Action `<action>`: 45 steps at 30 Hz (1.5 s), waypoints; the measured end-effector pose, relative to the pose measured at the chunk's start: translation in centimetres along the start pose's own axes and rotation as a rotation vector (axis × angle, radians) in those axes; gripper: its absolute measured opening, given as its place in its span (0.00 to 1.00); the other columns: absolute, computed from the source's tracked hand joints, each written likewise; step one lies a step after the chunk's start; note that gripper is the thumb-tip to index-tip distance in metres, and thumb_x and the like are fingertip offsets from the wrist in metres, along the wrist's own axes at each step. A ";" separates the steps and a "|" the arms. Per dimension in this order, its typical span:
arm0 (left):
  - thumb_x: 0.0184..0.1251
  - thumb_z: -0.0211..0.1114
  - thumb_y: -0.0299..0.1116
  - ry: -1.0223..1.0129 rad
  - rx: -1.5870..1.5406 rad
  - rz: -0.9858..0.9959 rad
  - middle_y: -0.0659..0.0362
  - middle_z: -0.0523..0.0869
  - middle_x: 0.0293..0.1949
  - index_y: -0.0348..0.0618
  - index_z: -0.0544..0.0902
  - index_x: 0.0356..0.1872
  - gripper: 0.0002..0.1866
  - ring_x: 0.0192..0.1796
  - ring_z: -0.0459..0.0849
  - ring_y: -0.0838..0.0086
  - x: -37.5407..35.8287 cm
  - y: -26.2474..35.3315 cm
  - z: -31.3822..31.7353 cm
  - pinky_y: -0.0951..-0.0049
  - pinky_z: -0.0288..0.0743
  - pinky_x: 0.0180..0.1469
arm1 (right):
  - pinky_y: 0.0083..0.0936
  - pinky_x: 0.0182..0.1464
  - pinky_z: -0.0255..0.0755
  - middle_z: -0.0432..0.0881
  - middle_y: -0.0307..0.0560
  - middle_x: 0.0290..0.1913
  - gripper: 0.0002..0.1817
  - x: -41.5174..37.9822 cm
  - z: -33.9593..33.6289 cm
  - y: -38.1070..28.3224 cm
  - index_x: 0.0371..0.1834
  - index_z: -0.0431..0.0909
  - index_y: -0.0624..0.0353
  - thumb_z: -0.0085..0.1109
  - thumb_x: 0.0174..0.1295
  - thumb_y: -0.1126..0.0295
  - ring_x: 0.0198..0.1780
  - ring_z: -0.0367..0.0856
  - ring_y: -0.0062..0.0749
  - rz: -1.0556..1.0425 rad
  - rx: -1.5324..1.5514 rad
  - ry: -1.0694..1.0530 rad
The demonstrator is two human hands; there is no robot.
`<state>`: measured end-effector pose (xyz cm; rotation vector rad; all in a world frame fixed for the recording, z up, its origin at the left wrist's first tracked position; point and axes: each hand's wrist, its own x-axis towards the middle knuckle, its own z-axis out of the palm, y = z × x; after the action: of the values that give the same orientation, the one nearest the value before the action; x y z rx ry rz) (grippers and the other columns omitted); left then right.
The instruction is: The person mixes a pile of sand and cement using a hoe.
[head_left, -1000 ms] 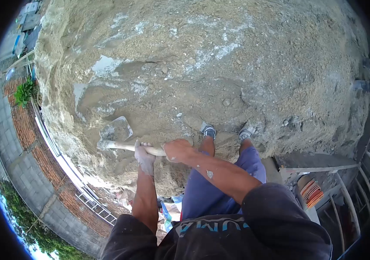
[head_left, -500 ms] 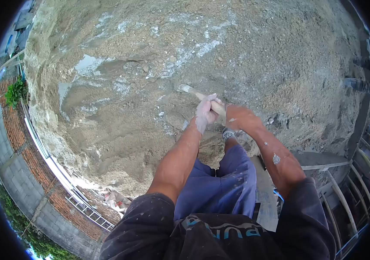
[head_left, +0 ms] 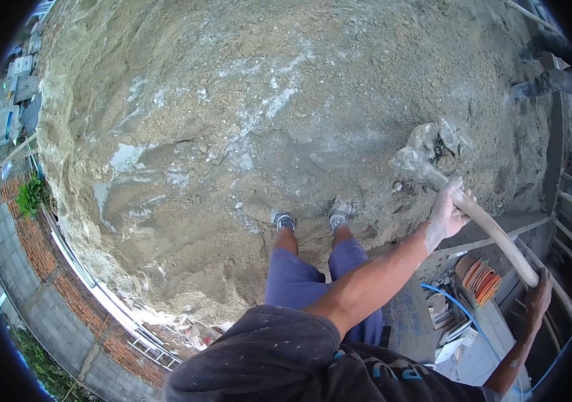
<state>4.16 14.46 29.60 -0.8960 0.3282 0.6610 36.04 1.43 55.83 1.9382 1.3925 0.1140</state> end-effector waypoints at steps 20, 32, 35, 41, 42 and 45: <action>0.71 0.56 0.41 0.712 -0.244 1.593 0.67 0.70 0.19 0.52 0.68 0.26 0.14 0.23 0.70 0.75 -57.2 35.6 -23.5 0.69 0.72 0.33 | 0.38 0.47 0.76 0.85 0.45 0.41 0.10 -18.2 -12.2 -79.6 0.43 0.78 0.52 0.48 0.63 0.68 0.47 0.84 0.41 -1.684 0.660 -0.379; 0.68 0.52 0.30 0.299 0.065 0.907 0.67 0.68 0.16 0.49 0.65 0.22 0.12 0.18 0.67 0.76 -34.5 45.2 -20.8 0.70 0.70 0.25 | 0.36 0.49 0.78 0.85 0.53 0.47 0.14 -11.0 -14.2 -82.5 0.46 0.83 0.59 0.54 0.59 0.70 0.48 0.86 0.44 -1.149 0.413 -0.379; 0.68 0.54 0.30 0.207 -0.070 0.596 0.64 0.70 0.18 0.48 0.67 0.26 0.09 0.20 0.70 0.74 -27.7 43.1 -19.3 0.69 0.73 0.29 | 0.40 0.50 0.78 0.85 0.56 0.47 0.15 -7.2 -15.2 -77.2 0.46 0.82 0.63 0.54 0.57 0.71 0.49 0.85 0.49 -1.032 0.338 -0.420; 0.67 0.61 0.35 0.297 0.102 0.714 0.51 0.77 0.37 0.40 0.67 0.48 0.16 0.39 0.78 0.61 -18.8 34.7 -11.3 0.58 0.78 0.47 | 0.40 0.47 0.77 0.84 0.57 0.43 0.15 3.9 -14.7 -61.7 0.45 0.81 0.60 0.60 0.54 0.68 0.47 0.84 0.50 -0.974 0.237 -0.442; 0.66 0.62 0.37 0.318 0.090 0.690 0.51 0.77 0.38 0.40 0.67 0.49 0.18 0.40 0.78 0.61 -17.0 33.5 -10.5 0.57 0.77 0.49 | 0.42 0.46 0.76 0.84 0.58 0.39 0.16 5.3 -15.2 -56.5 0.43 0.80 0.60 0.63 0.54 0.64 0.44 0.83 0.52 -1.001 0.282 -0.398; 0.63 0.66 0.42 0.354 0.067 0.612 0.52 0.76 0.41 0.40 0.66 0.51 0.24 0.43 0.78 0.60 -11.5 28.6 -7.6 0.55 0.76 0.52 | 0.45 0.47 0.73 0.82 0.61 0.37 0.23 8.6 -15.7 -40.6 0.52 0.74 0.59 0.63 0.54 0.61 0.44 0.81 0.56 -0.794 0.373 -0.545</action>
<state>-23.19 16.59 13.64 -0.8469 0.9603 1.0450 0.35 22.43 39.92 1.3709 1.7415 -1.0238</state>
